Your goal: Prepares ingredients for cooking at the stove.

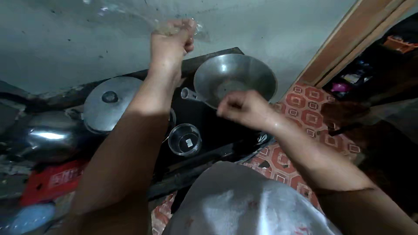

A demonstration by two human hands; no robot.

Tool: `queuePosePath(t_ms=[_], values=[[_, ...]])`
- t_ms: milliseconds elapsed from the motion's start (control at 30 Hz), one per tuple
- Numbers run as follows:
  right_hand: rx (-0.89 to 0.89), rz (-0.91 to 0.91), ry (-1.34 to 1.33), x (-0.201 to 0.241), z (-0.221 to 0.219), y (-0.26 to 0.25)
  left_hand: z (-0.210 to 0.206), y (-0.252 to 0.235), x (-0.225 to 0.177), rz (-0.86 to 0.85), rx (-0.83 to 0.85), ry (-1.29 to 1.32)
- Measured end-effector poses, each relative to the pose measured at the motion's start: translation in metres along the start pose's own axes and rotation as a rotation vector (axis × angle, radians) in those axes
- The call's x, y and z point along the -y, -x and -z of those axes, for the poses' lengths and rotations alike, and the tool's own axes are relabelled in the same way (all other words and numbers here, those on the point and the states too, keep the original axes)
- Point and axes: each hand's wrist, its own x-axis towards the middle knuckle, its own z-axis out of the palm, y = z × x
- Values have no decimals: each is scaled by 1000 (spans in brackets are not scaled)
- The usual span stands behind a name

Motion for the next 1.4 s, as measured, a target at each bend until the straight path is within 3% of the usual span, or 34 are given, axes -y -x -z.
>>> queuePosePath(t_ms=[67, 133, 233, 333, 600, 900, 1167, 1400], values=[[319, -209, -155, -3, -58, 16, 15, 14, -7, -7, -94, 238], [461, -461, -312, -13, -102, 13, 31, 33, -5, -16, -149, 374], [400, -685, -446, -22, -133, -2, 55, 62, 5, -7, -192, 472], [344, -724, -500, -19, -136, -5, 80, 91, 14, 0, -235, 482], [95, -271, -380, -9, -115, 31, 139, 140, 28, -21, -342, 353], [-263, 7, -133, 8, -48, 32, 122, 135, 28, -78, -305, 367], [-654, 208, 238, -19, 40, -15, 120, 137, 35, -158, -300, 378], [-752, 246, 395, -47, 100, -69, 129, 149, 42, -178, -406, 450]])
